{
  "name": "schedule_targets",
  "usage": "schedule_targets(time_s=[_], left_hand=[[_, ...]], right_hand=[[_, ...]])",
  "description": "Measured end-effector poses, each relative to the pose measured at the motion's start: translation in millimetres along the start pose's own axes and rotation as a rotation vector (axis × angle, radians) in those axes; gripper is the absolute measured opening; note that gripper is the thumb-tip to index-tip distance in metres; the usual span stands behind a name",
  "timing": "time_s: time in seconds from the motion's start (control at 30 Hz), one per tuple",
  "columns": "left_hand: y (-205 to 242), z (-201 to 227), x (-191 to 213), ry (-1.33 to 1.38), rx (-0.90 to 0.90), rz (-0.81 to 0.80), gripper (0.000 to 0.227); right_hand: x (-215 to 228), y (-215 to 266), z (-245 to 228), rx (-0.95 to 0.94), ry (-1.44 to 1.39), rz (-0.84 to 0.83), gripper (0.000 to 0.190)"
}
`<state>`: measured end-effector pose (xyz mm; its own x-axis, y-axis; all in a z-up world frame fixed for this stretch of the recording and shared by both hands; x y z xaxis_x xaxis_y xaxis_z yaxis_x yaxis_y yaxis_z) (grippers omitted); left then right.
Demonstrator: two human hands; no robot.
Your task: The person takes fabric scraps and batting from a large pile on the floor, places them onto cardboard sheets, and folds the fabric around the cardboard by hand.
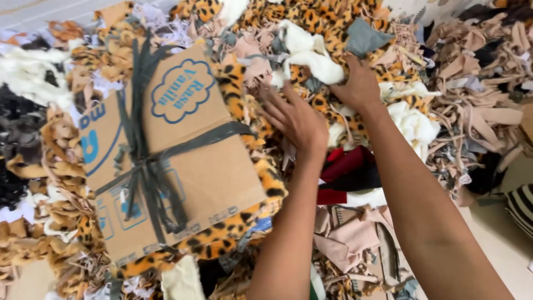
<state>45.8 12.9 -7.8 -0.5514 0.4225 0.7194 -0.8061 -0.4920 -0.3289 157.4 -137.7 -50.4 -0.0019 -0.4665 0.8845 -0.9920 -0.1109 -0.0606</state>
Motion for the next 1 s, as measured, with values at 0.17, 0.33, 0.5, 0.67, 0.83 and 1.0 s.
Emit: schedule_targets(time_s=[0.17,0.33,0.5,0.67,0.83,1.0], left_hand=[[-16.4,-23.1,-42.8,-0.118,0.201,-0.204,0.069],[-1.3,-17.6,-3.7,0.291,0.263,-0.215,0.037],[42.4,9.0,64.8,1.004,0.317,-0.173,0.025],[98.4,14.4,159.3,1.271,0.511,-0.457,0.037],[191.2,-71.9,174.8,1.507,0.751,-0.553,0.019],[269.2,-185.8,293.4,1.644,0.953,-0.647,0.041]], right_hand=[[14.7,-11.7,8.4,0.037,0.005,-0.024,0.066],[56.9,29.6,-28.3,0.012,-0.139,-0.171,0.075],[111.3,113.4,-78.5,-0.107,-0.749,-0.179,0.009],[130.1,188.5,-109.7,-0.128,-1.034,-0.169,0.006],[118.1,274.9,-153.2,-0.014,-1.334,-0.321,0.038],[7.6,378.6,-129.8,0.044,-1.524,-0.691,0.053]])
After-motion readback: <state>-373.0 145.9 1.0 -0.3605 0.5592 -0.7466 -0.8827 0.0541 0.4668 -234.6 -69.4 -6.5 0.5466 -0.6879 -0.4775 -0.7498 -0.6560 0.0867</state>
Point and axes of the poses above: each hand's wrist, its own y-axis away from the middle knuckle, its own x-axis out of the back of the hand, z = x × y, the point moved 3 cm from there along -y, towards the middle knuckle, and after that the axes turned 7 degrees about -z, right-handed, at the moved point
